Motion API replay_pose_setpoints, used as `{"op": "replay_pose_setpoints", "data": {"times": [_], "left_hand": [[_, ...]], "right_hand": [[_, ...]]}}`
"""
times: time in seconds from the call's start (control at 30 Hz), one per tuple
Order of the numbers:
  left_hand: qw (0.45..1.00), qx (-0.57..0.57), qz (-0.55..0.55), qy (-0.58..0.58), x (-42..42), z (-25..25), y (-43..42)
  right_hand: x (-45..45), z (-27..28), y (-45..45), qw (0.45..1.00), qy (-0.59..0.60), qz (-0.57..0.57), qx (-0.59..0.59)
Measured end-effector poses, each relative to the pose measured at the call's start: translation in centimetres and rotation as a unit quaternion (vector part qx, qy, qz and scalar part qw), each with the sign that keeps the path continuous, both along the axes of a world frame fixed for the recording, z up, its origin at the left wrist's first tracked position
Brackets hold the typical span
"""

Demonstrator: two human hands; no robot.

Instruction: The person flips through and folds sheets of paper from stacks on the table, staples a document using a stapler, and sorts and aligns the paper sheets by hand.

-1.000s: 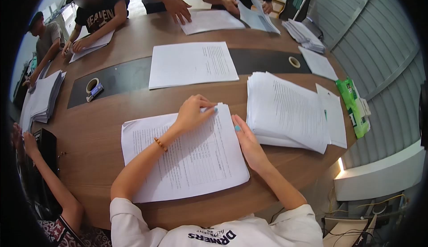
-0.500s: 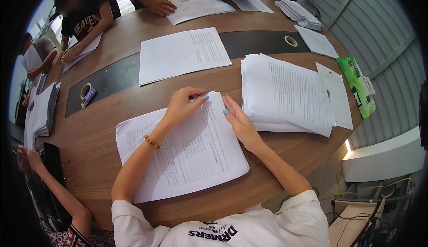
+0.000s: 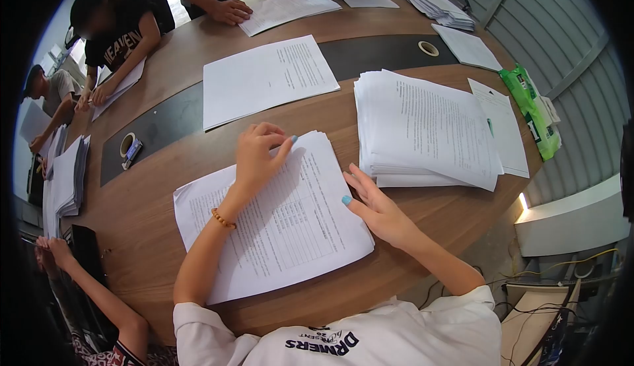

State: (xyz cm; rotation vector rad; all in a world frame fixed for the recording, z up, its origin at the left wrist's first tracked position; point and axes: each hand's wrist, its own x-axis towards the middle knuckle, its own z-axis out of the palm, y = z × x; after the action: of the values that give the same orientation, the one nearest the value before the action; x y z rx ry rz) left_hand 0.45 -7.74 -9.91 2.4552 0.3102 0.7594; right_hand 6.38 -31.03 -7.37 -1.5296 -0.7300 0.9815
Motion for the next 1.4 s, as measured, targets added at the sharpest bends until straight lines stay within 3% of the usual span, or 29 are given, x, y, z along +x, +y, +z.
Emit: {"op": "replay_pose_setpoints", "data": {"times": [0.1, 0.3, 0.43, 0.5, 0.53, 0.6, 0.63, 0.7, 0.8, 0.9, 0.97, 1.07, 1.1, 1.13, 1.17, 1.23, 1.33, 1.37, 1.4], "left_hand": [[0.996, 0.088, -0.001, -0.027, -0.2, 0.2, -0.7], [0.995, 0.051, 0.006, -0.091, 0.1, 0.1, -0.6], [0.998, 0.011, 0.025, -0.051, -0.4, 0.4, -0.9], [0.995, 0.032, 0.014, -0.088, -0.6, 0.6, -1.1], [0.995, 0.033, 0.016, -0.089, -0.8, 0.7, -1.0], [0.99, 0.039, 0.001, -0.135, -1.1, 0.7, -1.0], [0.99, 0.042, 0.004, -0.136, -1.2, 0.7, -0.9], [0.984, 0.056, -0.008, -0.169, -1.3, 0.4, -0.7], [0.988, 0.048, -0.025, -0.142, -1.4, 0.5, -0.7], [0.985, 0.095, -0.034, -0.137, -3.0, 2.8, 0.7], [0.972, 0.138, 0.062, -0.177, -5.9, 4.7, 2.8], [0.968, 0.087, 0.122, -0.203, -11.8, 5.0, 7.7], [0.966, -0.139, 0.08, -0.203, -13.9, 4.1, 9.1], [0.913, -0.356, 0.034, -0.195, -15.4, 3.4, 9.9], [0.914, -0.352, 0.038, -0.198, -16.4, 3.0, 9.9], [0.773, -0.578, -0.184, -0.186, -18.3, 1.9, 9.7], [0.788, -0.575, -0.188, -0.113, -21.6, -4.7, 11.8], [0.789, -0.573, -0.189, -0.117, -20.8, -3.2, 10.3], [0.802, -0.577, -0.088, -0.129, -19.2, -0.2, 7.4]], "right_hand": [[-0.2, 0.0, 0.3, 0.999, 0.037, -0.025, 0.029], [-0.4, 1.4, 0.4, 0.989, 0.071, -0.086, 0.099], [0.7, 0.1, 1.5, 0.991, 0.026, -0.106, 0.079], [1.7, 0.2, 2.5, 0.994, -0.108, -0.019, -0.012], [2.0, 0.4, 2.9, 0.994, -0.109, -0.017, -0.01], [2.2, 1.0, 3.9, 0.929, -0.367, -0.04, 0.008], [2.3, 1.0, 4.5, 0.929, -0.368, -0.038, 0.01], [2.5, 0.6, 5.5, 0.999, -0.031, 0.018, -0.02], [2.6, -1.2, 6.1, 0.991, -0.113, 0.063, 0.041], [2.3, -0.9, 5.7, 0.998, -0.051, 0.019, 0.017], [2.5, -0.1, 5.5, 0.997, -0.06, 0.016, 0.035], [2.2, 2.7, 4.8, 0.997, -0.05, 0.005, 0.054], [2.2, 3.5, 4.7, 0.997, -0.039, 0.002, 0.059], [2.3, 3.7, 4.7, 0.997, -0.039, 0.007, 0.061], [2.3, 3.8, 4.7, 0.995, -0.041, -0.007, 0.089], [2.4, 4.0, 4.8, 0.992, -0.045, -0.016, 0.121], [2.6, 4.2, 5.0, 0.987, -0.046, -0.036, 0.148], [2.6, 4.4, 5.1, 0.985, -0.051, -0.047, 0.161], [2.6, 4.6, 5.3, 0.981, -0.055, -0.058, 0.176]]}}
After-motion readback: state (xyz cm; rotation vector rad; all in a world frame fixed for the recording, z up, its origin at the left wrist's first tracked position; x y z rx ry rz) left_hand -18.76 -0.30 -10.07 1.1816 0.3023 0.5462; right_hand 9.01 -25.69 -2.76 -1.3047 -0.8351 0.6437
